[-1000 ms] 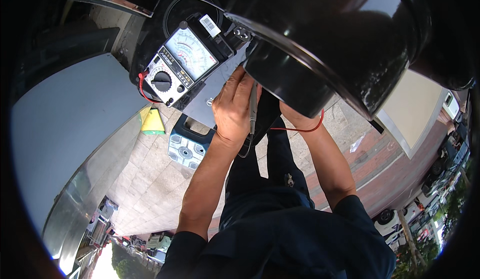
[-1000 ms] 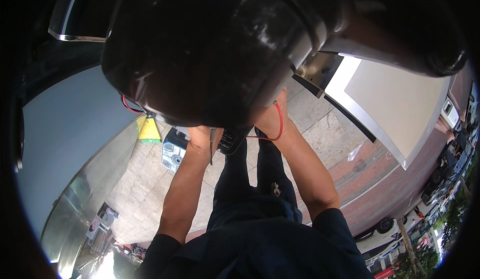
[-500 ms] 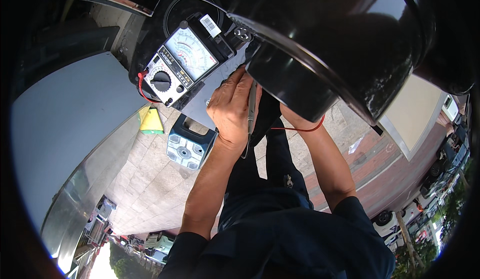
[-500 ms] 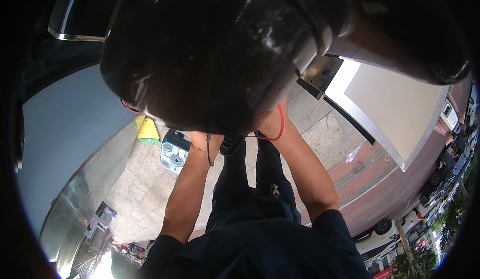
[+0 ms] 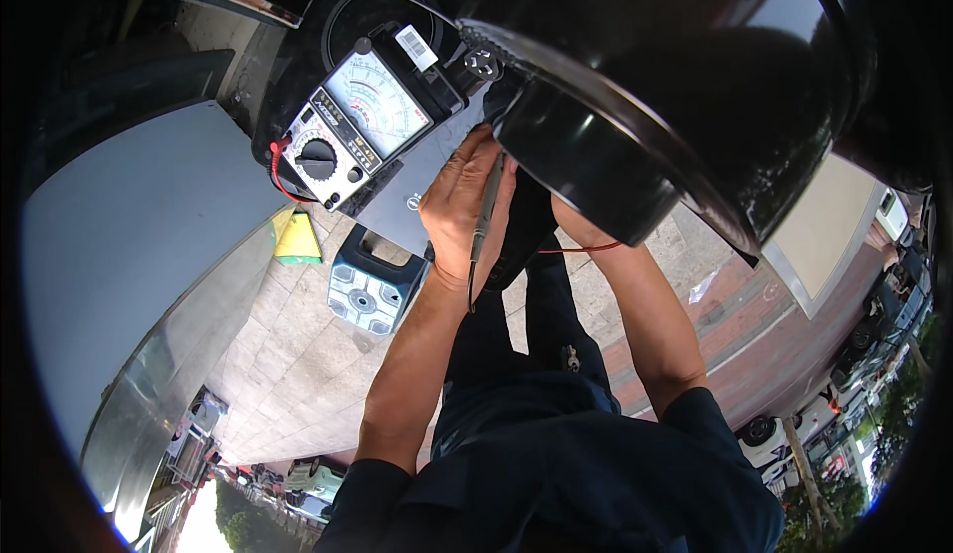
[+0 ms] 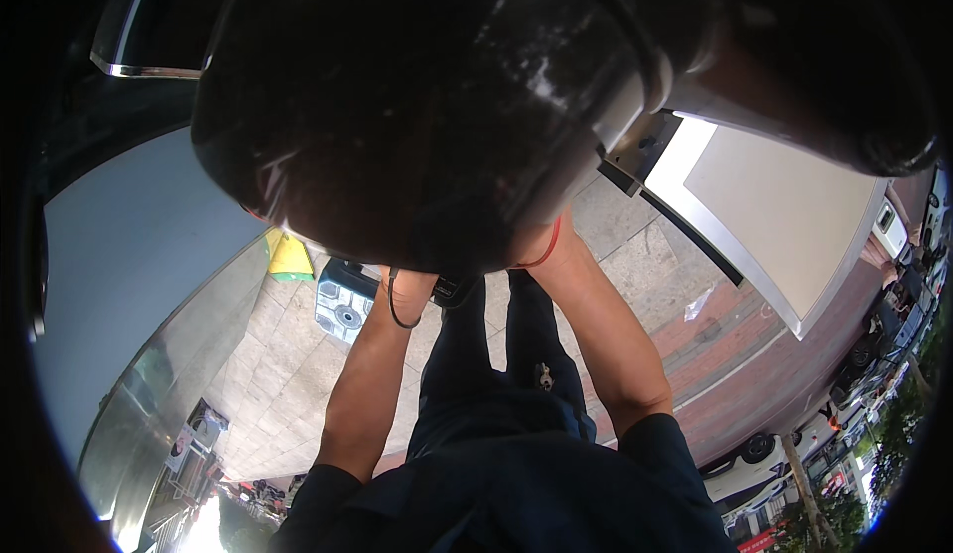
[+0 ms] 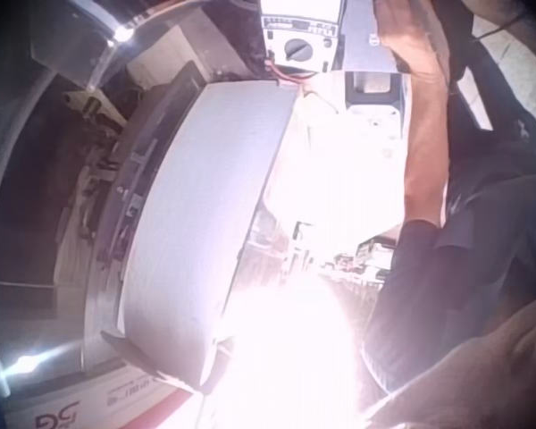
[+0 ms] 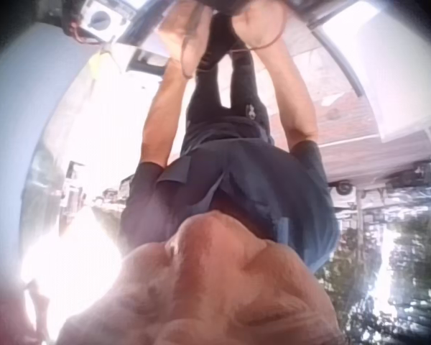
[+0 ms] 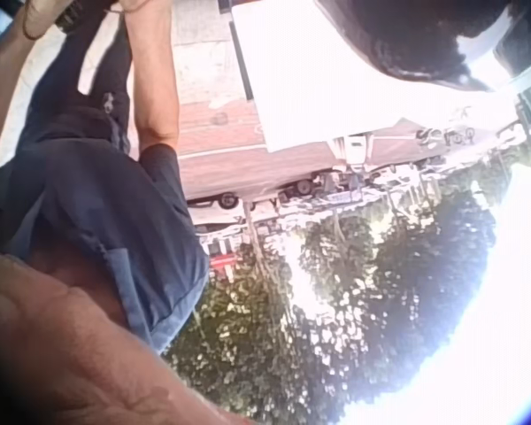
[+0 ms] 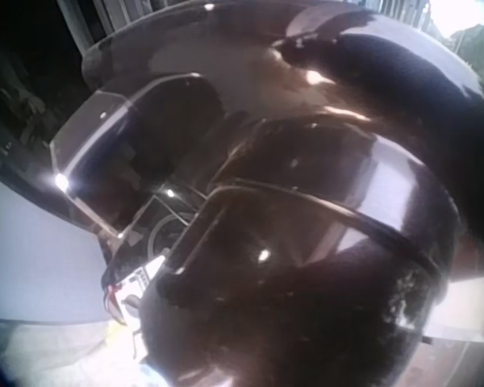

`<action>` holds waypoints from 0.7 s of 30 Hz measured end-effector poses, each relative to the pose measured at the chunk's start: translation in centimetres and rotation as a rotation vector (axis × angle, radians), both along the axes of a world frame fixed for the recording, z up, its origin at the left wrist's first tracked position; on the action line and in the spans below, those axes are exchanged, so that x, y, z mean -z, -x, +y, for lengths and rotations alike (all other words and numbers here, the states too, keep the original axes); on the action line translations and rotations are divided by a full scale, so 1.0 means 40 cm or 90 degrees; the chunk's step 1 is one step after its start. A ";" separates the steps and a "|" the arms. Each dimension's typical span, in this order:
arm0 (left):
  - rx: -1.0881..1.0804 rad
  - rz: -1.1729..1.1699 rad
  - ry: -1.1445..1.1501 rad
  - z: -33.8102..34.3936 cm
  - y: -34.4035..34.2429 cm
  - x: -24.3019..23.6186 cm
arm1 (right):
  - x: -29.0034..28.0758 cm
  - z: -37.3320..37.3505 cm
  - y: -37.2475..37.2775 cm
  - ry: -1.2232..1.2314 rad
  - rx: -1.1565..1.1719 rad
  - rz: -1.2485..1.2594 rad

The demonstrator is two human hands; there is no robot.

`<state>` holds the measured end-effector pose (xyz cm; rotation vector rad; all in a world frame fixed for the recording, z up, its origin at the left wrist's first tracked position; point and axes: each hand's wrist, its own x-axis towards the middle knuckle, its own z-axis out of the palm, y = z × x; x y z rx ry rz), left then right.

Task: The person uses a multimeter to test a circular electronic component on a cluttered workbench, then moves to a scooter to test its electrical system. The person connects multimeter probes to wires on the component and later to the scooter's battery terminals.

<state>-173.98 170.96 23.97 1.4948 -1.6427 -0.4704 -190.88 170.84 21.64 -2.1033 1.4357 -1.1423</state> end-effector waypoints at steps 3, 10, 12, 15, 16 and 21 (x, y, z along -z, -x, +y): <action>-0.002 0.007 -0.062 0.026 -0.008 0.030 | 0.017 0.006 0.002 -0.025 0.002 0.056; -0.001 -0.003 -0.173 0.063 -0.019 0.047 | -0.081 -0.033 -0.023 -0.094 0.041 0.079; -0.002 -0.008 -0.209 0.084 -0.027 0.065 | -0.086 -0.037 -0.023 -0.083 0.041 0.104; -0.017 0.032 -0.208 0.080 -0.022 0.065 | -0.075 -0.049 -0.016 -0.044 0.033 0.063; -0.028 0.046 -0.213 0.080 -0.020 0.065 | -0.076 -0.052 -0.016 -0.057 0.024 0.028; -0.070 0.114 -0.238 0.074 -0.003 0.053 | -0.049 -0.034 -0.007 -0.021 0.005 -0.021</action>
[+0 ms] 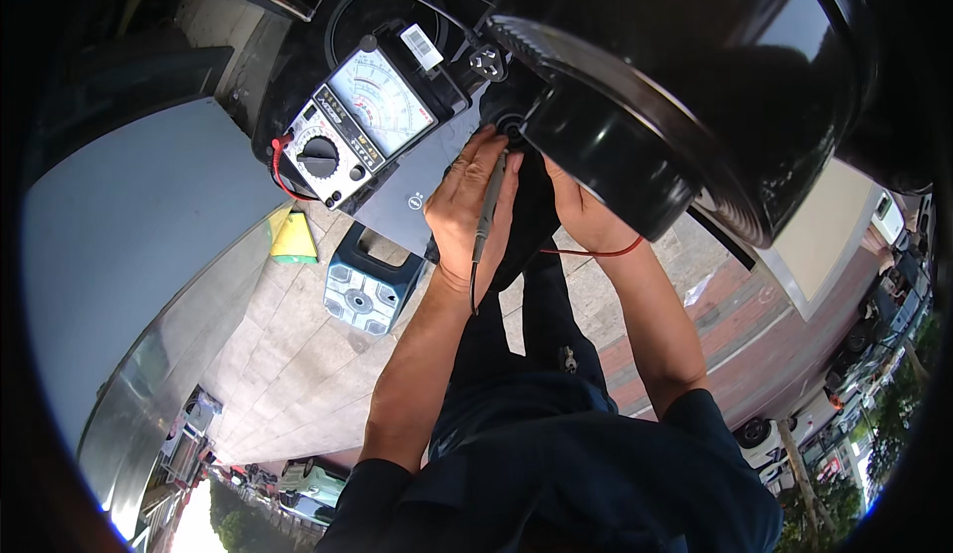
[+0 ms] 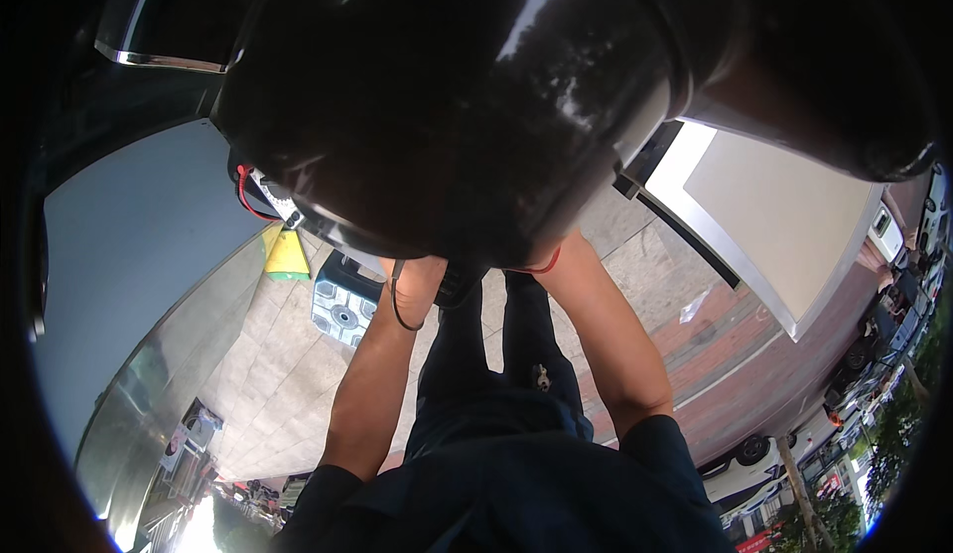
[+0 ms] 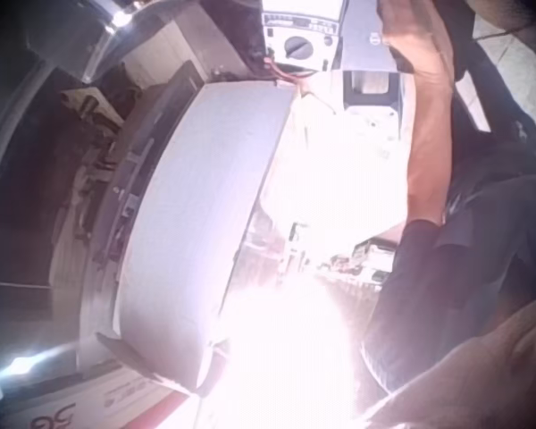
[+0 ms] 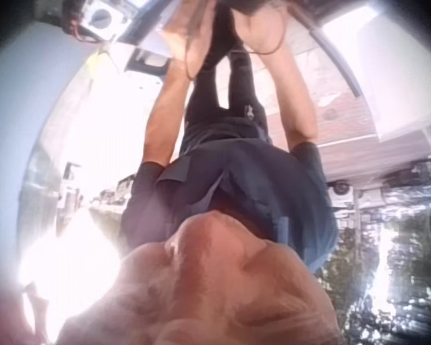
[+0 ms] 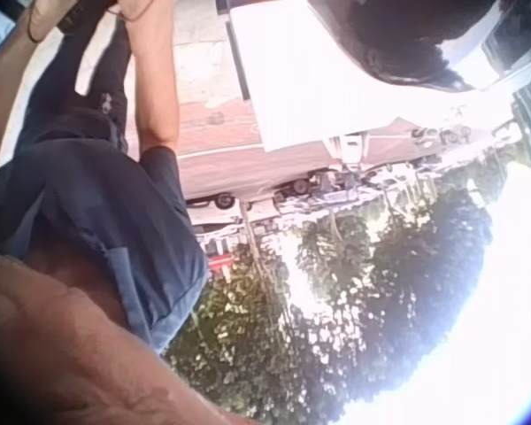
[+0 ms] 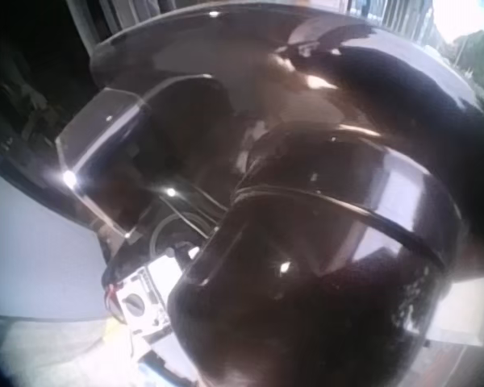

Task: The person uses a multimeter to test a circular electronic component on a cluttered workbench, then moves to a scooter to test its electrical system. The person connects multimeter probes to wires on the component and later to the scooter's battery terminals.

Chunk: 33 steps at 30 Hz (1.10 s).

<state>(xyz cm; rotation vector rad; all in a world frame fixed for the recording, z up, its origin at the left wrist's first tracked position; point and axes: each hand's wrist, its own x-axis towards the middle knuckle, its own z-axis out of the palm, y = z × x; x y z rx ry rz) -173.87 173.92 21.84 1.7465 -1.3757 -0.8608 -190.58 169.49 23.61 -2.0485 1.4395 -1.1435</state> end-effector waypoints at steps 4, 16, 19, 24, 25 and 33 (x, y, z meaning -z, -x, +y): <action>0.004 -0.002 0.050 -0.028 0.007 -0.031 | 0.007 0.025 -0.006 -0.089 -0.031 -0.090; 0.025 -0.067 0.107 -0.031 0.014 -0.056 | 0.104 0.080 -0.012 -0.095 -0.029 -0.182; 0.050 -0.134 0.110 -0.037 0.014 -0.090 | 0.128 0.075 -0.002 -0.027 -0.005 -0.146; 0.049 -0.141 0.116 -0.041 0.020 -0.097 | 0.119 0.062 -0.008 -0.010 0.000 -0.173; 0.052 -0.140 0.117 -0.041 0.018 -0.097 | 0.122 0.062 -0.009 -0.003 0.004 -0.185; 0.069 -0.169 0.120 -0.043 0.015 -0.101 | 0.122 0.066 -0.014 -0.027 0.009 -0.244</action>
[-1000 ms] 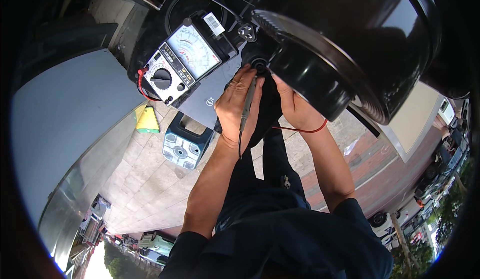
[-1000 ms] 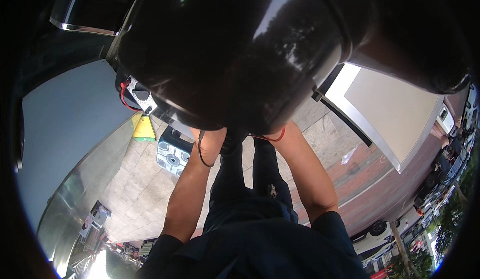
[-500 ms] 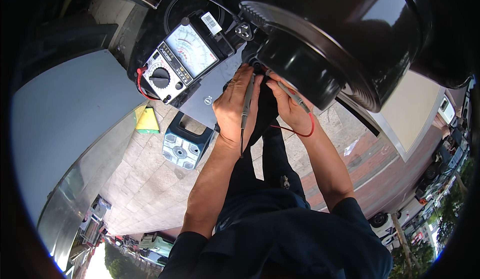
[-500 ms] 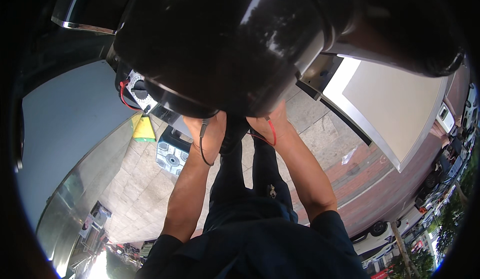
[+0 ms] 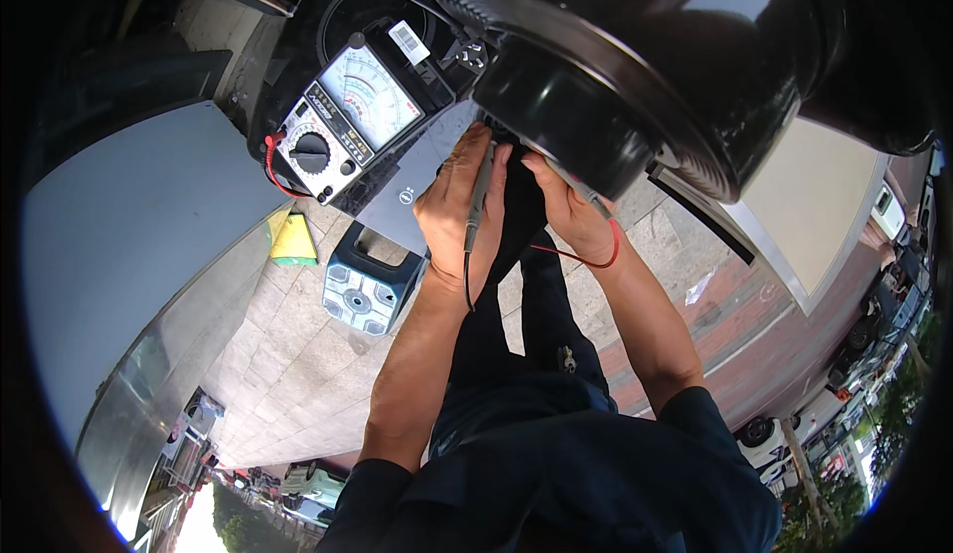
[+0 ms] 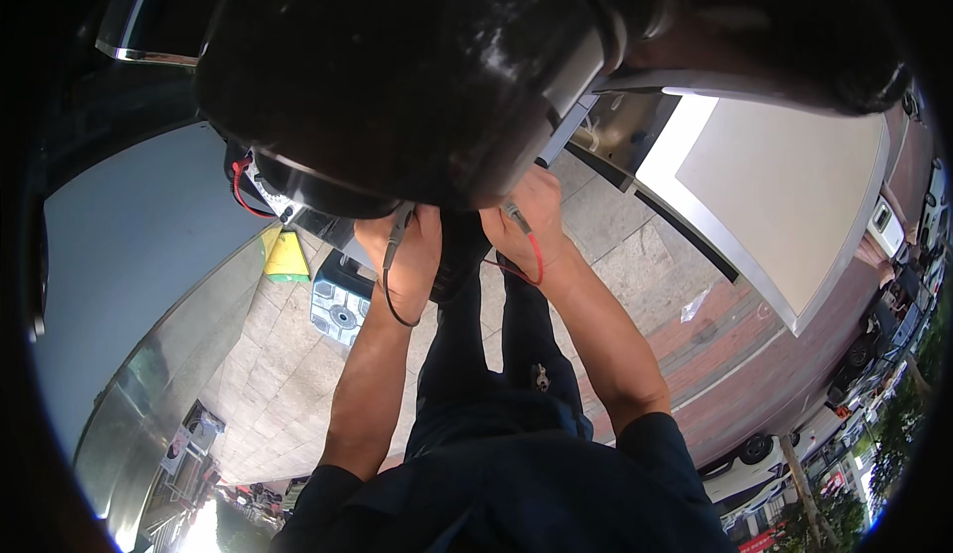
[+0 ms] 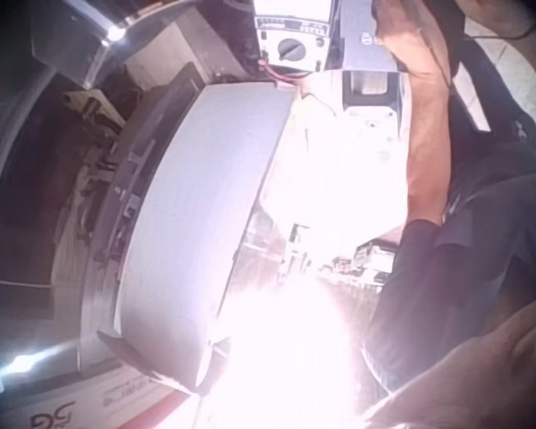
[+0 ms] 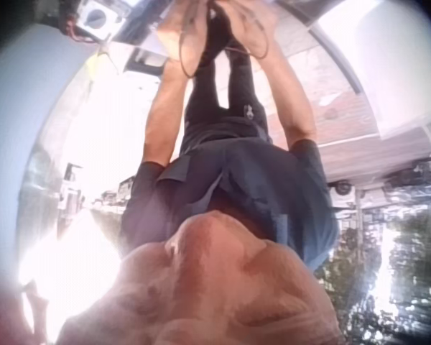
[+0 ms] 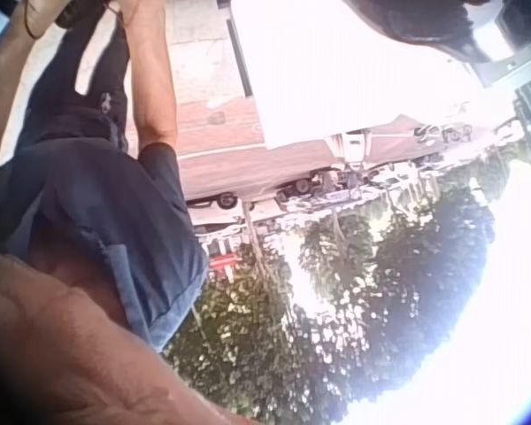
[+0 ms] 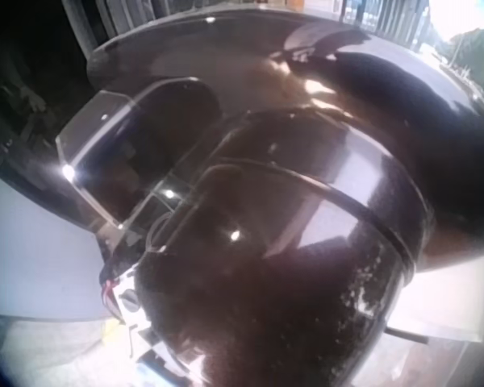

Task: The person uses a multimeter to test a circular electronic component on a cluttered workbench, then moves to a scooter to test its electrical system. The person connects multimeter probes to wires on the component and later to the scooter's battery terminals.

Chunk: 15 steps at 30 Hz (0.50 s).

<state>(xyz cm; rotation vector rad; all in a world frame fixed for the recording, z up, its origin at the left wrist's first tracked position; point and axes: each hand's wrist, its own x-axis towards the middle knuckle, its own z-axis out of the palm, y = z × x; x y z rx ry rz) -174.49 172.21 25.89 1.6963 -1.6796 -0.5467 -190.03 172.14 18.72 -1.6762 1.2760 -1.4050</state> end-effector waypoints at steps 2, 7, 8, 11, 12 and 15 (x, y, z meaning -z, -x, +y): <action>-0.001 0.003 -0.002 0.000 0.001 -0.001 | 0.002 0.000 -0.002 -0.016 0.001 -0.016; -0.005 0.012 0.003 0.000 0.001 0.004 | -0.004 -0.002 -0.001 -0.044 0.004 -0.065; -0.006 0.011 0.005 0.000 0.002 0.004 | -0.013 -0.004 -0.003 -0.049 0.007 -0.077; -0.008 0.005 0.014 0.001 0.003 0.006 | -0.038 -0.011 -0.006 -0.071 0.030 -0.072; -0.008 0.004 0.019 0.001 0.004 0.006 | -0.043 -0.012 -0.006 -0.076 0.031 -0.075; -0.009 0.000 0.029 0.002 0.006 0.006 | -0.055 -0.016 -0.005 -0.079 0.034 -0.069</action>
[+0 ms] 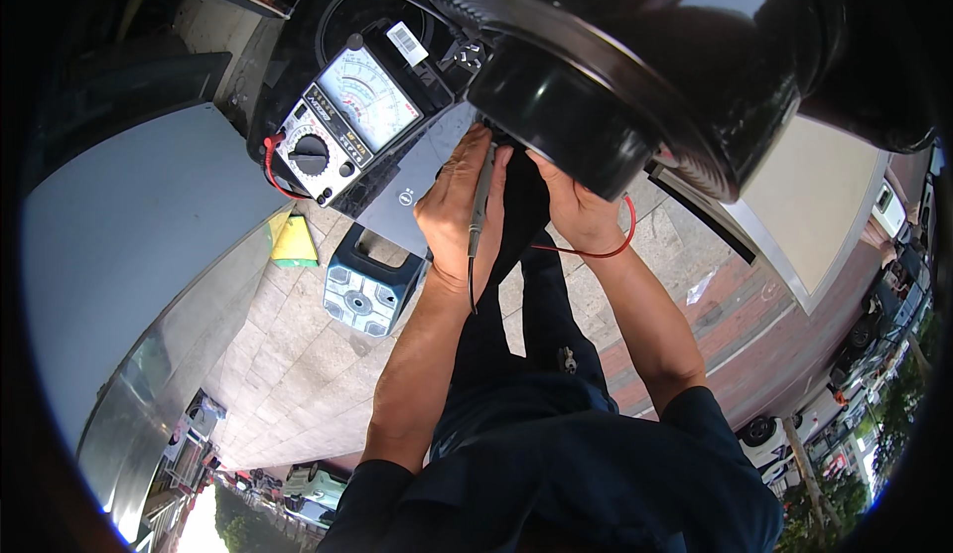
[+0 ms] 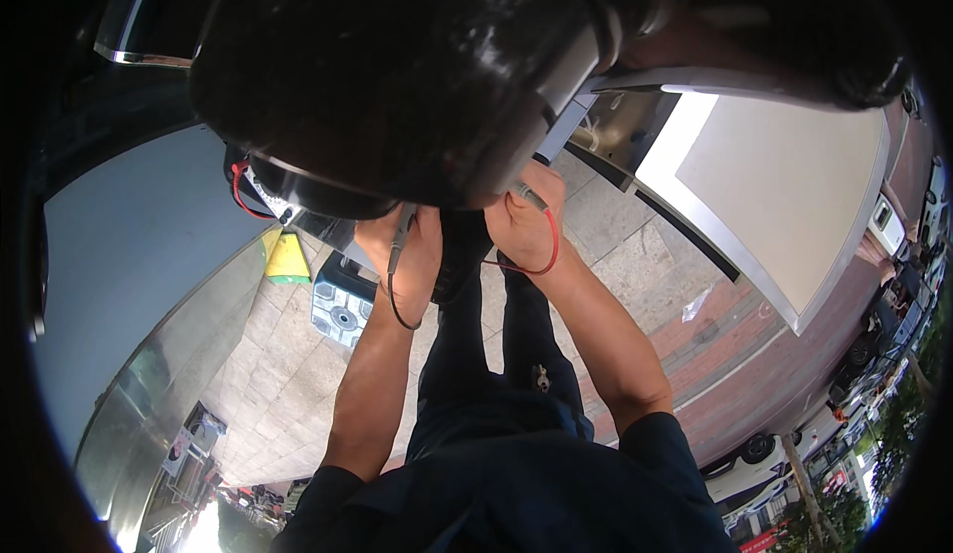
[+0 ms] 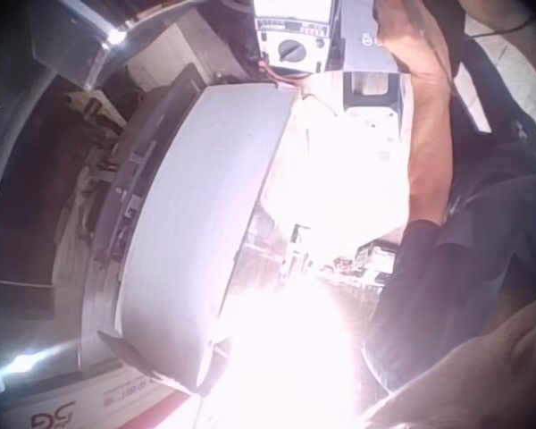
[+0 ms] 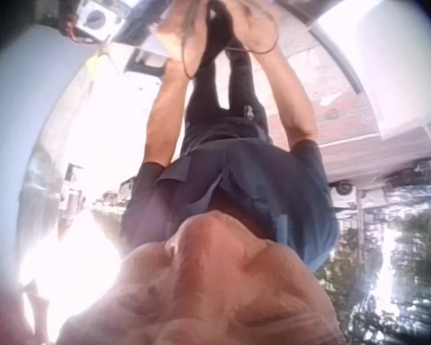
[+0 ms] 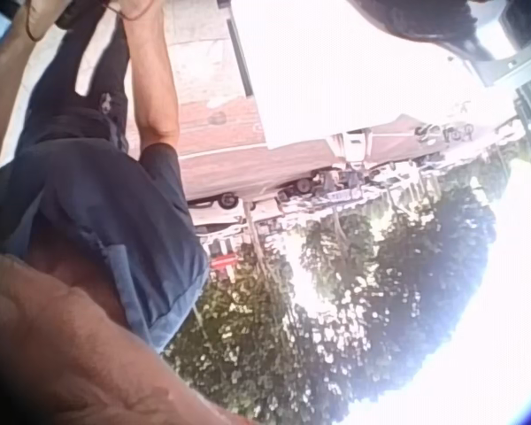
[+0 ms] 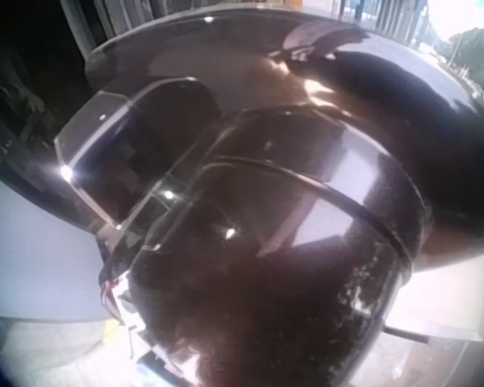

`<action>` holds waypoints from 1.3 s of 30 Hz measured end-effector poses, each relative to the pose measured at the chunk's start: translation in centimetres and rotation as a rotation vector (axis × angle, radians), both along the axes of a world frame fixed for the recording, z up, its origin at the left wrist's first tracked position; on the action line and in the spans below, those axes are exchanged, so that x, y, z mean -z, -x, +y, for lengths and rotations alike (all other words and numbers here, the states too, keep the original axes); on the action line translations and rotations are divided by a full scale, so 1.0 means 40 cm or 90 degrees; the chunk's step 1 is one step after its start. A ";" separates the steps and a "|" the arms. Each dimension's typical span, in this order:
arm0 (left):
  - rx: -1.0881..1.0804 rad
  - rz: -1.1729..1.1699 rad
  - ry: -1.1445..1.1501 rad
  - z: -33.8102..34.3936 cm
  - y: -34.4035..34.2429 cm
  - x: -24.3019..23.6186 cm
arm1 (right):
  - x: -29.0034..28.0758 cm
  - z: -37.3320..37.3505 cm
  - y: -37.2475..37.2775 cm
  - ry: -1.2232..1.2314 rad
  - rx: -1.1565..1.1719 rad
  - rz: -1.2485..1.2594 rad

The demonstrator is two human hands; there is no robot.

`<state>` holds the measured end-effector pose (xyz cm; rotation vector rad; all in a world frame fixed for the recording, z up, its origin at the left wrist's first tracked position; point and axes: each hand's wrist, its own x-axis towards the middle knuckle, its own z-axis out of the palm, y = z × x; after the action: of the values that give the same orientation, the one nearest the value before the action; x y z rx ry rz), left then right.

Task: The person uses a multimeter to test a circular electronic component on a cluttered workbench, then moves to a scooter to test its electrical system. The person connects multimeter probes to wires on the component and later to the scooter's battery terminals.

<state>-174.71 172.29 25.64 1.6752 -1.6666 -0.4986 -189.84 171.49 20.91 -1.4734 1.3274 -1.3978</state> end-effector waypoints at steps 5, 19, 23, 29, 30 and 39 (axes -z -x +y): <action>-0.007 -0.032 0.004 0.006 0.003 -0.004 | -0.034 -0.010 0.000 0.039 0.000 0.046; -0.019 -0.041 0.066 0.004 0.008 0.005 | -0.035 -0.006 -0.009 0.042 0.010 -0.008; -0.019 -0.049 0.063 0.006 0.007 0.007 | -0.045 -0.014 -0.004 0.052 0.003 -0.010; -0.012 -0.062 0.068 0.006 0.006 0.012 | -0.058 -0.019 0.005 0.059 -0.013 0.014; -0.012 -0.064 0.070 0.006 0.006 0.011 | -0.059 -0.019 0.004 0.063 -0.012 0.019; -0.008 -0.085 0.095 0.006 0.008 0.018 | -0.060 -0.020 0.001 0.063 0.003 0.006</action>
<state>-175.04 172.54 24.94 1.6383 -1.7430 -0.2538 -189.90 170.69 23.32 -1.5442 1.2835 -1.4800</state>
